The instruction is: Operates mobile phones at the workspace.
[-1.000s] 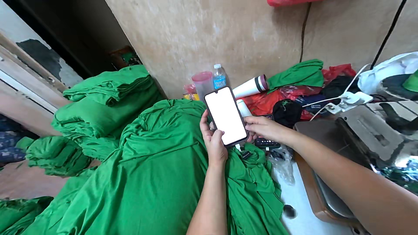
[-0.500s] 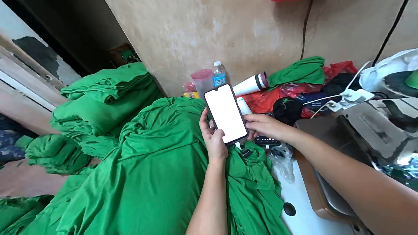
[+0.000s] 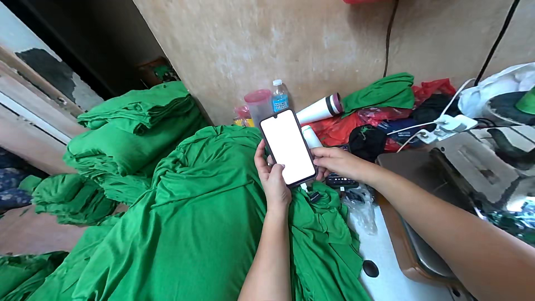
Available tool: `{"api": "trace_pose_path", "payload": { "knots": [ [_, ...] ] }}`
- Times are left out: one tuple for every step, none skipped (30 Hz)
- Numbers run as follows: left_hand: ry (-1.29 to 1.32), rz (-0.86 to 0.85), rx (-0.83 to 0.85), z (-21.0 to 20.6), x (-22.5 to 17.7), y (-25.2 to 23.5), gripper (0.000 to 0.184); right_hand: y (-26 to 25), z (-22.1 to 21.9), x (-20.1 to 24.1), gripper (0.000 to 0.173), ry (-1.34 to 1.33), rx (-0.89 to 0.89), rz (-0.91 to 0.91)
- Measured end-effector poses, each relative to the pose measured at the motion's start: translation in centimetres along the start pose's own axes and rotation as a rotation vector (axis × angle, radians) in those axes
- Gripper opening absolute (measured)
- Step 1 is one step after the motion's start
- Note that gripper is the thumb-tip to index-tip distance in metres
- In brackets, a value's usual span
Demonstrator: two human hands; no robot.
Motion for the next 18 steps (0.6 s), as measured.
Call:
{"api": "trace_pose_path", "payload": {
  "knots": [
    [0.0, 0.002, -0.002, -0.01, 0.0, 0.0, 0.07, -0.04, 0.02, -0.08, 0.032, -0.002, 0.001, 0.001],
    [-0.001, 0.004, -0.005, -0.01, -0.01, 0.01, 0.069, -0.09, 0.03, -0.13, 0.031, -0.004, 0.002, 0.0],
    [0.002, 0.005, -0.006, -0.03, -0.01, 0.0, 0.069, -0.12, 0.04, -0.15, 0.031, -0.004, 0.003, -0.003],
    [0.005, 0.004, -0.007, -0.04, -0.02, -0.01, 0.068, -0.15, 0.05, -0.16, 0.031, -0.006, 0.004, -0.002],
    [0.008, 0.002, -0.005, -0.03, -0.02, -0.02, 0.067, -0.16, 0.07, -0.17, 0.03, -0.007, 0.005, 0.001],
    [0.01, 0.0, -0.003, -0.02, -0.01, -0.03, 0.067, -0.15, 0.08, -0.17, 0.03, -0.007, 0.008, 0.004],
    [0.013, -0.001, -0.002, -0.02, 0.0, -0.03, 0.066, -0.15, 0.1, -0.17, 0.03, -0.009, 0.011, 0.006],
    [0.014, -0.001, 0.0, -0.01, 0.02, -0.01, 0.065, -0.16, 0.1, -0.21, 0.03, -0.01, 0.011, 0.009],
    [0.017, 0.0, -0.001, -0.01, 0.03, 0.01, 0.064, -0.16, 0.1, -0.22, 0.03, -0.009, 0.009, 0.009],
    [0.017, -0.002, -0.001, -0.01, 0.02, 0.03, 0.064, -0.16, 0.09, -0.18, 0.03, -0.007, 0.006, 0.006],
    [0.018, -0.004, -0.001, 0.0, 0.01, 0.03, 0.063, -0.13, 0.08, -0.14, 0.031, -0.004, 0.006, 0.003],
    [0.018, -0.005, -0.003, 0.0, 0.0, 0.03, 0.062, -0.12, 0.08, -0.12, 0.031, -0.001, 0.007, 0.005],
    [0.016, -0.004, -0.004, 0.0, -0.02, 0.03, 0.061, -0.13, 0.09, -0.13, 0.031, 0.003, 0.007, 0.006],
    [0.011, -0.003, -0.005, -0.01, -0.04, 0.04, 0.061, -0.11, 0.08, -0.13, 0.031, 0.005, 0.004, 0.008],
    [0.005, -0.001, -0.004, -0.02, -0.06, 0.05, 0.062, -0.04, 0.05, -0.09, 0.03, 0.008, 0.0, 0.011],
    [0.0, -0.002, -0.006, -0.02, -0.08, 0.05, 0.062, -0.01, 0.02, -0.04, 0.03, 0.011, -0.004, 0.012],
    [-0.002, -0.001, -0.009, -0.04, -0.09, 0.04, 0.062, 0.01, 0.0, -0.01, 0.03, 0.011, -0.007, 0.012],
    [0.001, -0.001, -0.012, -0.06, -0.1, 0.05, 0.062, 0.03, 0.0, 0.01, 0.03, 0.011, -0.008, 0.012]
  ]
}}
Point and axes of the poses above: each hand's wrist, its own y-axis away from the middle knuckle, its own z-axis out of the back of the hand, x = y × z, the point moved 2 cm from there along -y, towards the middle knuckle, and after that the axes turned 15 degrees about -y, right-handed, at the moved point
